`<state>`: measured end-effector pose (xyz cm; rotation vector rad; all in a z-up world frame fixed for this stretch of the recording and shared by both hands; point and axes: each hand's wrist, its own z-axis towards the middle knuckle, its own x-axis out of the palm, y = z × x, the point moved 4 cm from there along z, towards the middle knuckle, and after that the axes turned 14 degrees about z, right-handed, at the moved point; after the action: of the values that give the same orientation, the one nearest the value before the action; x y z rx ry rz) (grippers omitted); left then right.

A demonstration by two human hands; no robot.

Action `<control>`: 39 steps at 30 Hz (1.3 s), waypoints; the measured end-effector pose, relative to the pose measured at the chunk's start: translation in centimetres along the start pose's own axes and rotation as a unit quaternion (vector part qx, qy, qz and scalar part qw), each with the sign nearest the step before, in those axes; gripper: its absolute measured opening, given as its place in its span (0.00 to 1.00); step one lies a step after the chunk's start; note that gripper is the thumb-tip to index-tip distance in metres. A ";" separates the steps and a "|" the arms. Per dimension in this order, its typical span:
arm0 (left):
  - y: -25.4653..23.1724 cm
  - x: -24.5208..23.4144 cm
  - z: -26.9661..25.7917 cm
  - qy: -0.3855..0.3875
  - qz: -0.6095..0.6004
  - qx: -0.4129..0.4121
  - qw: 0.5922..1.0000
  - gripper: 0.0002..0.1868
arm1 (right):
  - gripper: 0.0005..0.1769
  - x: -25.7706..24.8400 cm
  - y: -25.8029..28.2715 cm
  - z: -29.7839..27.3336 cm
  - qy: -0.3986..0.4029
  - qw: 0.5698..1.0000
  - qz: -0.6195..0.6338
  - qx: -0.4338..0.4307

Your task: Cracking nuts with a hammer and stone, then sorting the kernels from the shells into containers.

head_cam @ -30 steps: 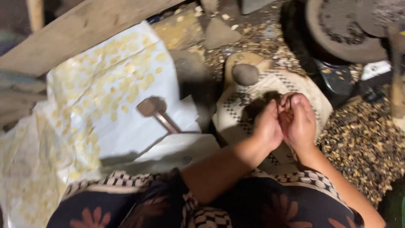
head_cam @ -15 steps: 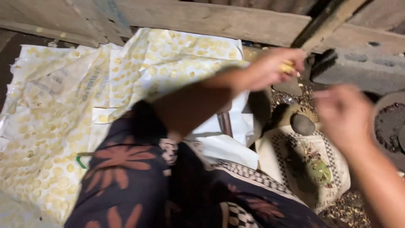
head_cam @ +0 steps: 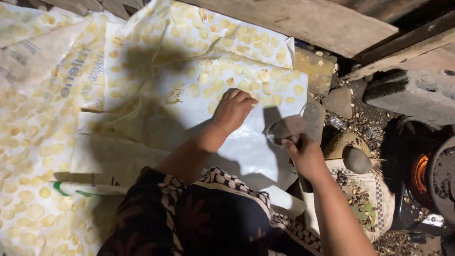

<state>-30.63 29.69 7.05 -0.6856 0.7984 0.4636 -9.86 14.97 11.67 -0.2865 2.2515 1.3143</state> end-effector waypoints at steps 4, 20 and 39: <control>-0.3 0.2 0.4 -0.012 0.003 0.006 1.000 0.10 | 0.23 1.8 -8.9 -0.5 -0.146 0.984 -0.048 -0.096; -5.5 9.0 3.1 0.039 0.088 0.109 0.989 0.18 | 0.15 -3.7 -3.3 4.0 -0.336 0.894 0.077 -0.287; -6.0 6.3 1.3 0.078 -0.004 0.024 0.997 0.21 | 0.19 -4.7 3.7 2.1 -0.137 0.984 0.107 0.044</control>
<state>-22.43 27.18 5.09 -0.6844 0.9503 0.3863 -6.80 18.33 16.08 0.1658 2.1393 1.2677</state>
